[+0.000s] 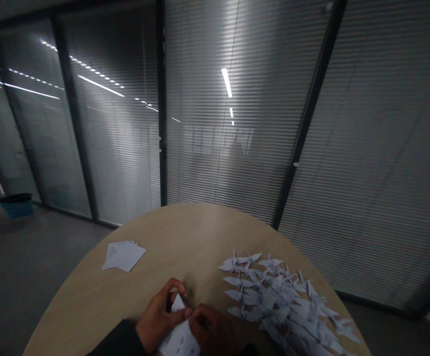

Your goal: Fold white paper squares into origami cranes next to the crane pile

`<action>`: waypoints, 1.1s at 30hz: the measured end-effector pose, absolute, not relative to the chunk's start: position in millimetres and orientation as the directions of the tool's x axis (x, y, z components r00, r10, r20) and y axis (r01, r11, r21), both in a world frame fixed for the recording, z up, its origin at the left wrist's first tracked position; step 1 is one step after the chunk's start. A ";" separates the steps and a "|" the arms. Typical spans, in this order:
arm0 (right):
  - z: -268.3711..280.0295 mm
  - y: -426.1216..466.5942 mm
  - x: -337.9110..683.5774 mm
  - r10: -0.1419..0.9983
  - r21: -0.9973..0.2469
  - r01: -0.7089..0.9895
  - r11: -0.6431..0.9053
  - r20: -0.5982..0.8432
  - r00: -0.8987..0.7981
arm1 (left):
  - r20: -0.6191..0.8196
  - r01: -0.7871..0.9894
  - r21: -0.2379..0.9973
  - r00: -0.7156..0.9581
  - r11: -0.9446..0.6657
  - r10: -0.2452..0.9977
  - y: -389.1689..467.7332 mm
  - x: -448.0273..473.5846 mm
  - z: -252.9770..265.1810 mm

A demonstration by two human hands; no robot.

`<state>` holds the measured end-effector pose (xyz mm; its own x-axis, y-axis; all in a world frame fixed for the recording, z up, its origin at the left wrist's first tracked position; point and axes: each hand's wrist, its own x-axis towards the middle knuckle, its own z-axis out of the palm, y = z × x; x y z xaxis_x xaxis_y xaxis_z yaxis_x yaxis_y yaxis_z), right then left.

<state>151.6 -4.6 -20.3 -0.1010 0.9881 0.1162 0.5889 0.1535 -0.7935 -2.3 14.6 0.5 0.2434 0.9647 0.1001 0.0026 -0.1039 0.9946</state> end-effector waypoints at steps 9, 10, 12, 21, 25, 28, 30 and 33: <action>-21.8 -3.2 147.7 0.992 -0.845 0.520 0.123 0.117 -0.043 | 0.082 -0.122 0.991 0.245 -0.053 0.966 16.6 -1.8 4.2; -19.0 -3.3 147.8 0.993 -0.859 0.497 0.121 0.104 -0.062 | 0.075 -0.131 0.990 0.222 -0.046 0.972 17.4 -2.3 4.2; -12.5 -4.0 148.8 0.992 -0.875 0.467 0.126 0.109 -0.064 | 0.064 -0.139 0.989 0.180 -0.039 0.982 18.8 -3.0 4.4; -12.1 -3.7 152.0 0.987 -0.884 0.439 0.158 0.136 -0.082 | 0.051 -0.157 0.987 0.195 -0.020 0.979 19.9 -2.8 4.7; -13.4 -4.1 153.4 0.985 -0.854 0.490 0.174 0.154 -0.080 | 0.067 -0.147 0.988 0.218 -0.035 0.974 18.8 -2.4 4.8; -10.8 -7.0 154.8 0.978 -0.820 0.536 0.203 0.201 -0.063 | 0.058 -0.149 0.989 0.230 -0.024 0.972 17.0 -1.2 7.3; -9.0 -8.8 155.2 0.973 -0.799 0.562 0.213 0.226 -0.049 | 0.056 -0.156 0.988 0.232 -0.019 0.971 16.0 -0.2 8.6; -8.7 -8.6 154.7 0.979 -0.779 0.606 0.163 0.204 -0.001 | 0.062 -0.159 0.987 0.221 -0.027 0.973 16.0 0.5 8.4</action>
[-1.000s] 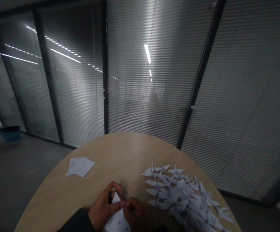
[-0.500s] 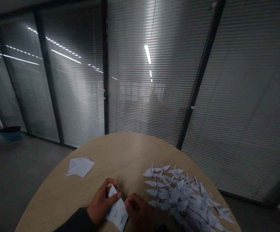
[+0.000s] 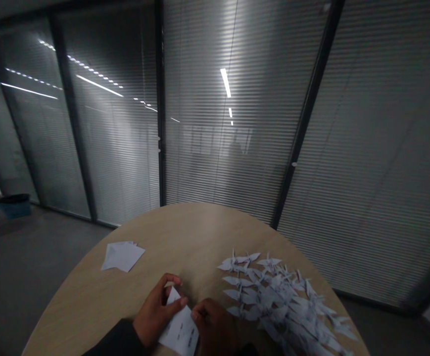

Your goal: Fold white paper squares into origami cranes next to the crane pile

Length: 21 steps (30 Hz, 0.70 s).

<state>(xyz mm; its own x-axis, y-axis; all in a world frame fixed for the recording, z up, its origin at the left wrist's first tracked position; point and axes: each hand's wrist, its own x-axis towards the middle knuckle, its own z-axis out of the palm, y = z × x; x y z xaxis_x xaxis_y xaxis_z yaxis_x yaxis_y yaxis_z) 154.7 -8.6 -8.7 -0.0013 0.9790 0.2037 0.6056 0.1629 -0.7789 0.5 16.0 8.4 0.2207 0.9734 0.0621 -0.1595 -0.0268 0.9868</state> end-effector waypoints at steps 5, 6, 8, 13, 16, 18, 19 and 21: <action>-13.9 -4.3 154.6 0.989 -0.804 0.581 0.130 0.143 -0.024 | 0.075 -0.175 0.984 0.183 -0.042 0.980 19.3 -2.3 6.4; -14.8 -3.9 154.9 0.989 -0.809 0.571 0.138 0.146 -0.033 | 0.082 -0.177 0.983 0.163 -0.053 0.983 20.2 -3.3 6.3; -15.8 -3.9 155.5 0.987 -0.815 0.561 0.148 0.159 -0.030 | 0.096 -0.172 0.982 0.121 -0.075 0.988 21.9 -5.2 6.3; -12.5 -4.8 155.7 0.982 -0.824 0.544 0.158 0.188 -0.001 | 0.086 -0.147 0.986 0.078 -0.074 0.993 24.2 -6.6 6.9; -9.8 -4.8 156.1 0.973 -0.804 0.566 0.182 0.232 0.017 | 0.071 -0.139 0.989 0.089 -0.058 0.994 23.1 -5.4 8.7; -9.2 -5.0 157.3 0.954 -0.764 0.608 0.218 0.299 0.034 | 0.060 -0.133 0.990 0.110 -0.045 0.992 21.8 -4.6 9.8; -9.5 -5.1 158.2 0.940 -0.737 0.634 0.234 0.339 0.047 | 0.059 -0.122 0.992 0.117 -0.045 0.991 21.2 -4.5 10.2; -11.1 -5.4 160.0 0.912 -0.679 0.687 0.261 0.407 0.055 | 0.079 -0.062 0.995 0.117 -0.072 0.990 20.0 -4.7 10.6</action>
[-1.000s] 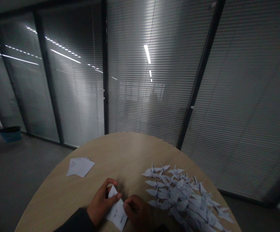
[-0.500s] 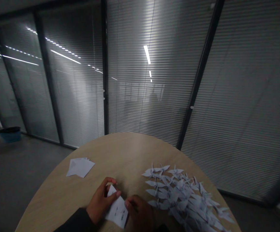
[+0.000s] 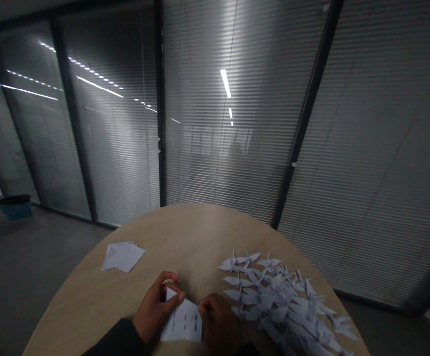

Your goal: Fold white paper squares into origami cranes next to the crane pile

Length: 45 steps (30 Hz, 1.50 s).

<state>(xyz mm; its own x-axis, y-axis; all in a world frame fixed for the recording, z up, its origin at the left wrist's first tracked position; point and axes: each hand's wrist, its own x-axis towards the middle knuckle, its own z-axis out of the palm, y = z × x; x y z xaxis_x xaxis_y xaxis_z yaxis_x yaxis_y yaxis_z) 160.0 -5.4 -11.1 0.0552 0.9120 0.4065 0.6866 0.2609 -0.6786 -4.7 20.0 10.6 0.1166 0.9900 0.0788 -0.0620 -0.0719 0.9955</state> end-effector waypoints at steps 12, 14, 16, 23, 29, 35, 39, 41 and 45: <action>-13.8 -3.4 157.0 0.773 -0.551 0.717 0.427 0.634 0.026 | 0.080 0.345 0.924 0.244 -0.163 0.967 17.2 -8.1 12.1; -12.5 -3.6 156.6 0.771 -0.564 0.721 0.403 0.634 0.065 | 0.062 0.348 0.924 0.266 -0.156 0.962 17.1 -7.9 10.4; -12.1 -4.0 155.9 0.773 -0.576 0.723 0.383 0.628 0.091 | 0.042 0.346 0.927 0.289 -0.145 0.957 17.0 -7.4 9.0; -11.1 -6.2 153.1 0.793 -0.603 0.684 0.410 0.606 0.059 | 0.024 0.257 0.963 0.229 -0.084 0.973 17.7 -6.3 10.6; -15.4 -6.5 152.5 0.834 -0.628 0.672 0.392 0.551 0.029 | 0.027 0.190 0.980 0.165 -0.059 0.986 17.8 -7.6 13.2; -13.2 -5.6 157.9 0.865 -0.619 0.692 0.371 0.501 -0.016 | 0.003 0.132 0.991 0.189 -0.029 0.982 18.2 -6.2 12.8; -9.3 -5.7 162.5 0.848 -0.613 0.694 0.379 0.530 0.006 | 0.029 0.077 0.996 0.190 -0.044 0.981 18.7 -5.0 11.2; -9.2 -6.0 162.8 0.848 -0.623 0.690 0.369 0.529 0.024 | 0.009 0.015 1.000 0.208 -0.013 0.978 20.4 -5.6 9.3; -10.1 -7.2 160.1 0.847 -0.644 0.690 0.330 0.524 0.084 | -0.128 -0.201 0.962 0.271 0.186 0.954 24.8 -5.9 2.3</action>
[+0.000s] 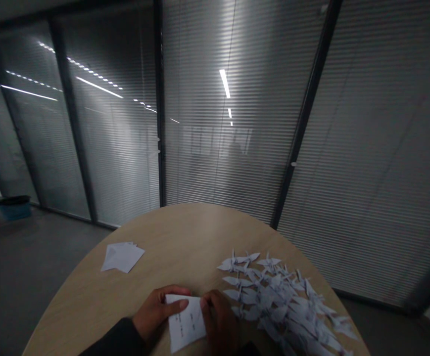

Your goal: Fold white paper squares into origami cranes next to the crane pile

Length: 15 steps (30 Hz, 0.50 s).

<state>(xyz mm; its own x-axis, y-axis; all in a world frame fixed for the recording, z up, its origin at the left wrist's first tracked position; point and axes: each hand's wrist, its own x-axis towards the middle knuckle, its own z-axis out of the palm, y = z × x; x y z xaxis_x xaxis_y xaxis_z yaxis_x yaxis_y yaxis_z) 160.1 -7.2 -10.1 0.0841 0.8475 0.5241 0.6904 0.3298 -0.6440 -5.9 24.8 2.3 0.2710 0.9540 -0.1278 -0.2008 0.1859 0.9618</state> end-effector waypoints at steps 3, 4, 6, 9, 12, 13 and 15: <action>-9.5 -7.9 157.8 0.856 -0.651 0.677 0.343 0.513 0.060 | -0.213 -0.373 0.871 0.300 0.319 0.930 24.3 -3.9 -1.1; -9.3 -8.0 157.4 0.858 -0.650 0.671 0.356 0.512 0.040 | -0.229 -0.404 0.845 0.319 0.351 0.920 22.9 -3.2 -1.1; -9.8 -7.6 157.1 0.852 -0.643 0.665 0.380 0.523 0.019 | -0.242 -0.419 0.816 0.378 0.398 0.894 18.8 -2.1 0.4; -14.1 -5.1 157.5 0.818 -0.620 0.671 0.407 0.574 0.034 | -0.246 -0.361 0.827 0.458 0.431 0.854 12.4 -1.2 4.0; -20.8 -1.7 158.1 0.766 -0.567 0.701 0.432 0.641 0.047 | -0.252 -0.341 0.827 0.485 0.447 0.837 10.4 -0.1 5.2; -23.0 -0.8 158.5 0.745 -0.546 0.719 0.431 0.665 0.058 | -0.253 -0.357 0.818 0.479 0.450 0.840 11.0 0.3 5.0; -26.5 0.0 160.0 0.697 -0.476 0.756 0.449 0.716 0.037 | -0.245 -0.414 0.795 0.449 0.443 0.859 13.4 0.9 4.3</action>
